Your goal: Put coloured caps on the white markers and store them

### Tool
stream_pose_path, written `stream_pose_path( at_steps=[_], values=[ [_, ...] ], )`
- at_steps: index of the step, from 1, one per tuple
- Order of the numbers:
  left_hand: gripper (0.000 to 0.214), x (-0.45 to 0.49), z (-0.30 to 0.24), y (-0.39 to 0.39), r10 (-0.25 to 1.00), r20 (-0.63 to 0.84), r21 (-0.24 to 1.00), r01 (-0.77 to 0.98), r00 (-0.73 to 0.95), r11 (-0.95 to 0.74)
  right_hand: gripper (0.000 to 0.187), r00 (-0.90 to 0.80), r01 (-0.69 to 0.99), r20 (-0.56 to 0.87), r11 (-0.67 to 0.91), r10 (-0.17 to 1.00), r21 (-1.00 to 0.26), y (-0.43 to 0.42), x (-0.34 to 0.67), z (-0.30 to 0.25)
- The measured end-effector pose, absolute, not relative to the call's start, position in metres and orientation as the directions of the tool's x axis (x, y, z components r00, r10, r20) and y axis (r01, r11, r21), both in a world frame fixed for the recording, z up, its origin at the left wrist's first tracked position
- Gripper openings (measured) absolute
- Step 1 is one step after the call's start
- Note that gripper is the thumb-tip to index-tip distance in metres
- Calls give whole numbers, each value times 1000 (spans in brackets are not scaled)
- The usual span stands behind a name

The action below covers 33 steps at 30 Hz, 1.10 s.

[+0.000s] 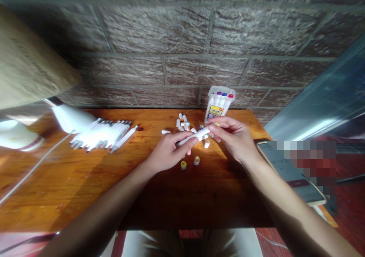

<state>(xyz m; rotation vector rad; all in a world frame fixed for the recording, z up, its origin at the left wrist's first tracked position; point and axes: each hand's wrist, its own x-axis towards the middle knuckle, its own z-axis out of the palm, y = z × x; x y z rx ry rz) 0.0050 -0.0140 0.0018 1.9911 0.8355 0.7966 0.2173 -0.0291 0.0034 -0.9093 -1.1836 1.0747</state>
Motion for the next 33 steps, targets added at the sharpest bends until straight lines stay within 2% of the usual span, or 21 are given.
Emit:
stream_pose_path(
  at_steps=[15,20,23,25,29,33],
  values=[
    [31,3,-7,-11,780,314,799,293,542,-525,26,-4,-84,217,216,976,-973,-31,220,5],
    [31,0,-12,-9,749,387,709,345,538,-615,25,-37,-92,220,216,975,-972,-31,219,4],
    [30,-1,-12,-9,693,451,629,351,562,-694,23,-90,-30,241,239,966,-971,-33,219,8],
    [29,0,-12,-10,669,467,589,361,579,-723,34,-85,-41,228,226,970,-973,-33,219,11],
    [28,0,-12,-12,621,510,469,413,594,-781,66,-44,-266,137,120,990,-956,-30,222,18],
    [33,0,-12,-14,529,547,294,443,649,-847,75,-79,-333,72,41,994,-942,-30,221,22]
  ],
)
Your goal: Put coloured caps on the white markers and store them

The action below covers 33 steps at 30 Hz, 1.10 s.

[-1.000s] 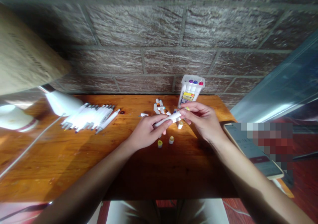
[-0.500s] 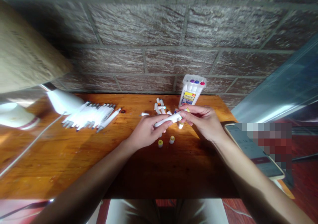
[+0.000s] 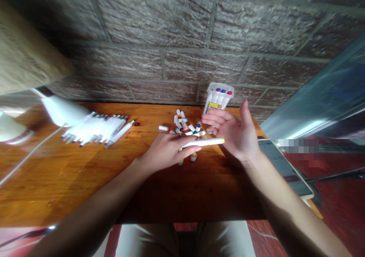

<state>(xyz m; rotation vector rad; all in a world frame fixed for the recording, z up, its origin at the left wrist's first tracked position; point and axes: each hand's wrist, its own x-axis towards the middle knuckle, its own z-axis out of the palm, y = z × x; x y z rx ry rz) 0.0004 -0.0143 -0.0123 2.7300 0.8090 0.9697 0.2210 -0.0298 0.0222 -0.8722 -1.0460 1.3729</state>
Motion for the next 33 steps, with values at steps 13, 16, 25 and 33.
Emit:
stream_pose_path(
  at_steps=[13,16,25,33],
  values=[
    [29,5,-15,-23,428,579,192,394,694,-899,78,-159,-286,-12,-57,987,-957,-36,204,17],
    [28,6,-15,-25,419,594,188,388,687,-902,75,-130,-294,7,-32,991,-955,-37,203,15],
    [25,2,-17,-23,318,659,77,359,681,-930,71,19,-245,122,123,992,-962,-42,200,8],
    [24,4,-18,-24,278,675,24,356,683,-934,71,30,-193,151,154,988,-969,-44,201,4]
  ],
)
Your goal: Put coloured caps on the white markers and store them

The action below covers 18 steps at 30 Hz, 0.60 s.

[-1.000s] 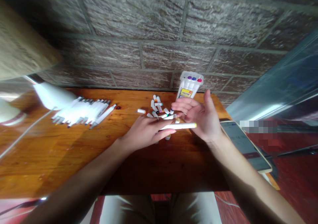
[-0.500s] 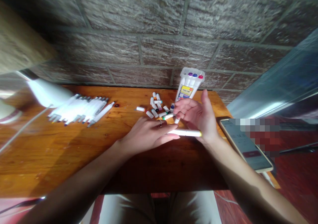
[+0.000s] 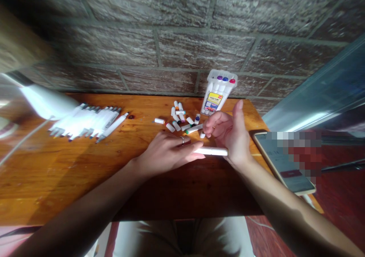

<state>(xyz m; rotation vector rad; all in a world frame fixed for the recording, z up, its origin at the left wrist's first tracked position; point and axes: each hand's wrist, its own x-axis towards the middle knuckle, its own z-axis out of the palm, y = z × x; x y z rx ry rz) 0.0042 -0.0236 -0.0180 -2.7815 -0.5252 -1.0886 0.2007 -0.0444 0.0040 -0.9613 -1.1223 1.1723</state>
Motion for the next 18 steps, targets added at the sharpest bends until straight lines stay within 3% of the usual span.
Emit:
stream_pose_path(
  at_steps=[9,18],
  values=[
    [19,8,-11,-25,176,756,-60,335,631,-940,68,11,-216,179,177,984,-960,-41,199,2],
    [18,6,-16,-24,252,711,64,297,657,-953,68,13,-200,238,236,971,-951,-44,199,4]
  ],
)
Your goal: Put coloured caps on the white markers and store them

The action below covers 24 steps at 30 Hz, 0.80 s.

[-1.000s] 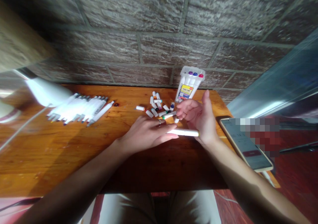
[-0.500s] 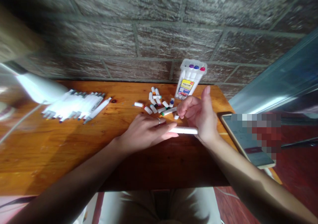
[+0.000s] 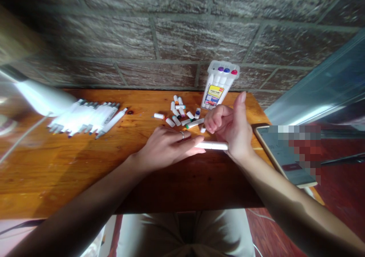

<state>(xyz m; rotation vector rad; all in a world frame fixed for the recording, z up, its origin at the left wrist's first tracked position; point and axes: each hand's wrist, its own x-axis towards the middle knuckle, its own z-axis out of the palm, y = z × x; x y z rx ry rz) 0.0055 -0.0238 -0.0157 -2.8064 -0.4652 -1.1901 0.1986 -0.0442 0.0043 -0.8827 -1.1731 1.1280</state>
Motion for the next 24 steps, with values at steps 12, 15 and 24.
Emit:
stream_pose_path(
  at_steps=[12,15,24],
  values=[
    [19,4,-11,-19,343,689,66,415,639,-907,71,38,-101,237,240,971,-966,-34,207,6],
    [22,2,-7,-14,410,690,52,524,597,-850,67,27,-41,194,195,981,-980,-28,218,9],
    [25,-2,-13,-9,464,740,196,504,487,-841,41,-135,81,172,184,976,-980,-33,218,10]
  ],
)
